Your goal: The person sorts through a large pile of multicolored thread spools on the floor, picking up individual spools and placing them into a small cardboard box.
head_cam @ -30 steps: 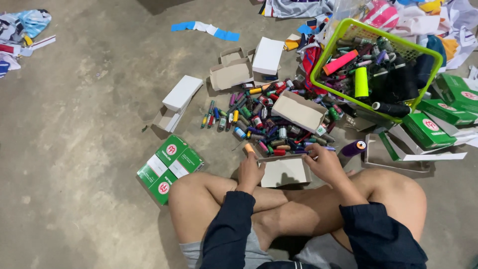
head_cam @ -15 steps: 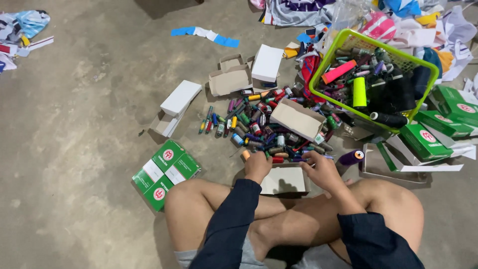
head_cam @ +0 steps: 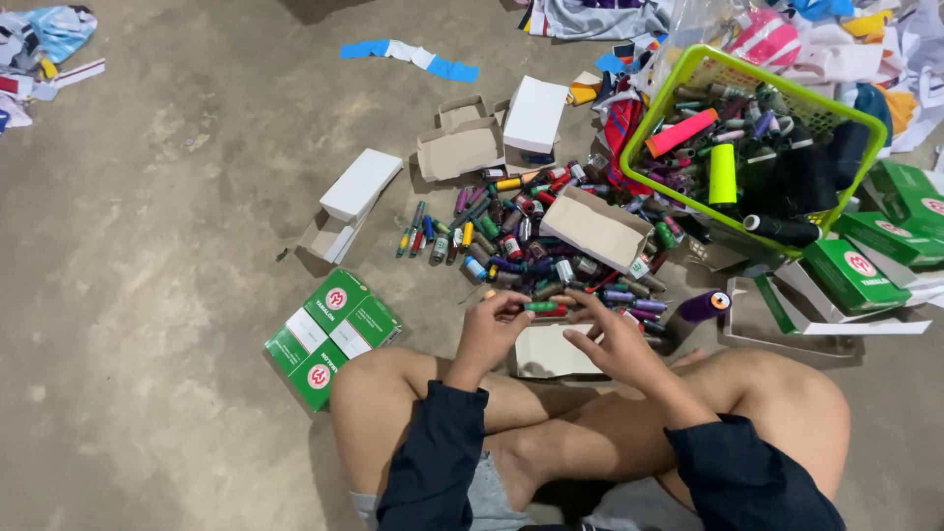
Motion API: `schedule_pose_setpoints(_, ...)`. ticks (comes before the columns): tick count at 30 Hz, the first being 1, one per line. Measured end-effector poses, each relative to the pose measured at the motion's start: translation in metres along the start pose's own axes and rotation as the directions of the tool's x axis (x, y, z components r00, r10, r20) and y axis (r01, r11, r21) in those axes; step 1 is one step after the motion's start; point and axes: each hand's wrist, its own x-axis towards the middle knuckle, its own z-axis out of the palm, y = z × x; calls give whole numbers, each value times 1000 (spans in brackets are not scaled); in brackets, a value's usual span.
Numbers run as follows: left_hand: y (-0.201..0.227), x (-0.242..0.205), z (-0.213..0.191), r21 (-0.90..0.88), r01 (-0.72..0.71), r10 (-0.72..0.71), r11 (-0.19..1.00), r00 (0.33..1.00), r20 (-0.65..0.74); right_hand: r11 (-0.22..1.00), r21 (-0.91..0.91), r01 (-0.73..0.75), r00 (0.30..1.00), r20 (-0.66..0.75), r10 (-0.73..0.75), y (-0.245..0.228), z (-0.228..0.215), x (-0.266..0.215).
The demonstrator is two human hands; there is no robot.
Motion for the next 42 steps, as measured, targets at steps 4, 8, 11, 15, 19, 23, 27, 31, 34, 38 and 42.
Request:
schedule_pose_setpoints(4, -4, -11, 12, -191, -3, 26, 982, 992, 120, 993, 49, 106, 991, -85, -102, 24, 8, 7)
schedule_pose_setpoints(8, -8, -13, 24, -287, -53, 91, 956, 989, 119, 977, 97, 192, 974, -138, -178, 20, 7, 3)
schedule_pose_setpoints(11, -4, -17, 37, -281, -166, 202, 945, 973, 107, 960, 229, 162, 981, -139, -132, 15, 3, -4)
schedule_pose_setpoints(15, -33, -14, 56, -266, -213, 271, 940, 941, 204, 899, 424, 105, 993, -96, -71, 27, 15, 0)
schedule_pose_setpoints(19, -36, -15, 57, -264, -229, 279, 937, 945, 170, 861, 497, 103, 991, -126, -46, 40, 11, 5)
schedule_pose_setpoints(23, -44, -8, 39, 33, -403, 400, 915, 914, 77, 702, 686, 192, 950, -310, 43, 47, -8, 4)
schedule_pose_setpoints(27, -48, -3, 29, 186, -470, 474, 863, 880, 22, 564, 757, 329, 832, -515, 206, 53, -31, 4)
schedule_pose_setpoints(31, -55, 4, 24, 279, -486, 511, 829, 859, -23, 513, 781, 357, 807, -534, 251, 50, -50, -1)
schedule_pose_setpoints(34, -49, 8, 17, 356, -368, 414, 859, 908, -60, 412, 820, 398, 804, -528, 274, 65, -55, 3)
schedule_pose_setpoints(38, -55, 30, 5, 436, -145, 202, 888, 976, -85, 348, 824, 448, 733, -561, 385, 75, -64, 4)
schedule_pose_setpoints(42, -32, 50, -4, 209, -96, 133, 973, 976, -171, 440, 755, 487, 660, -647, 380, 95, -70, 9)
